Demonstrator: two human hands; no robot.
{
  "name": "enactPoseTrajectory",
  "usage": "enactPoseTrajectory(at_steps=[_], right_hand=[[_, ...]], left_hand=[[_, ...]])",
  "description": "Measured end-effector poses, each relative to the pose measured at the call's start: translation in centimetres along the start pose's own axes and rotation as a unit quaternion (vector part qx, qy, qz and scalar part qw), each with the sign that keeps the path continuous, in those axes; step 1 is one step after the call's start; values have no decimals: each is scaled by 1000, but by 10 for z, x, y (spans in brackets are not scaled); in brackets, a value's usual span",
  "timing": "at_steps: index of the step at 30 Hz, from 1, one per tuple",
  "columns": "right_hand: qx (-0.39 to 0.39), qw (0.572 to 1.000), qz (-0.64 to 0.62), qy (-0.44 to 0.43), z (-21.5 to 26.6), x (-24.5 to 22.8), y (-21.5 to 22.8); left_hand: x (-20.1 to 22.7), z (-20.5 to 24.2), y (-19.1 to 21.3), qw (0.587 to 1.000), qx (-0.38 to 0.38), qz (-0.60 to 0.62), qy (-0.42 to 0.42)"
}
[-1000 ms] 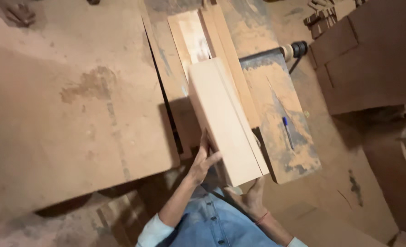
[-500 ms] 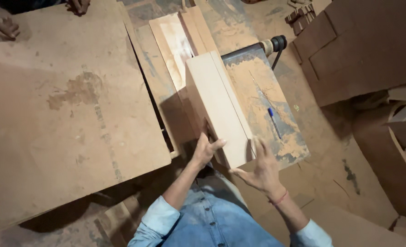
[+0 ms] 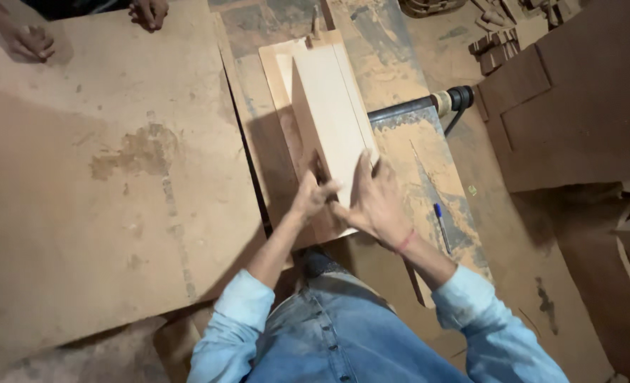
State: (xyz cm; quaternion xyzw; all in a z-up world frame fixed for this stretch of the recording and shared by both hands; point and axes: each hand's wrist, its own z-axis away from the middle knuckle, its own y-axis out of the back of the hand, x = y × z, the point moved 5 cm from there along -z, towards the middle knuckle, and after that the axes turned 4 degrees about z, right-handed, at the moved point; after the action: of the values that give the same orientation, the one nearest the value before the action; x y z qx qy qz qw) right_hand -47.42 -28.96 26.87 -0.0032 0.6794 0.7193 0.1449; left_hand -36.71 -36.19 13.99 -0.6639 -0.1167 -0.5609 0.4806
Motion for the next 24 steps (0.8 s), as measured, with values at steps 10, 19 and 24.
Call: enactPoseTrajectory(at_steps=[10, 19, 24], right_hand=[[64, 997, -37, 38, -161, -2, -2], [47, 998, -34, 4, -241, -8, -4], [65, 997, -27, 16, -266, -10, -2]], left_hand=[[32, -153, 82, 999, 25, -22, -37], [57, -215, 118, 997, 60, -43, -16], [59, -243, 135, 996, 74, -45, 8]])
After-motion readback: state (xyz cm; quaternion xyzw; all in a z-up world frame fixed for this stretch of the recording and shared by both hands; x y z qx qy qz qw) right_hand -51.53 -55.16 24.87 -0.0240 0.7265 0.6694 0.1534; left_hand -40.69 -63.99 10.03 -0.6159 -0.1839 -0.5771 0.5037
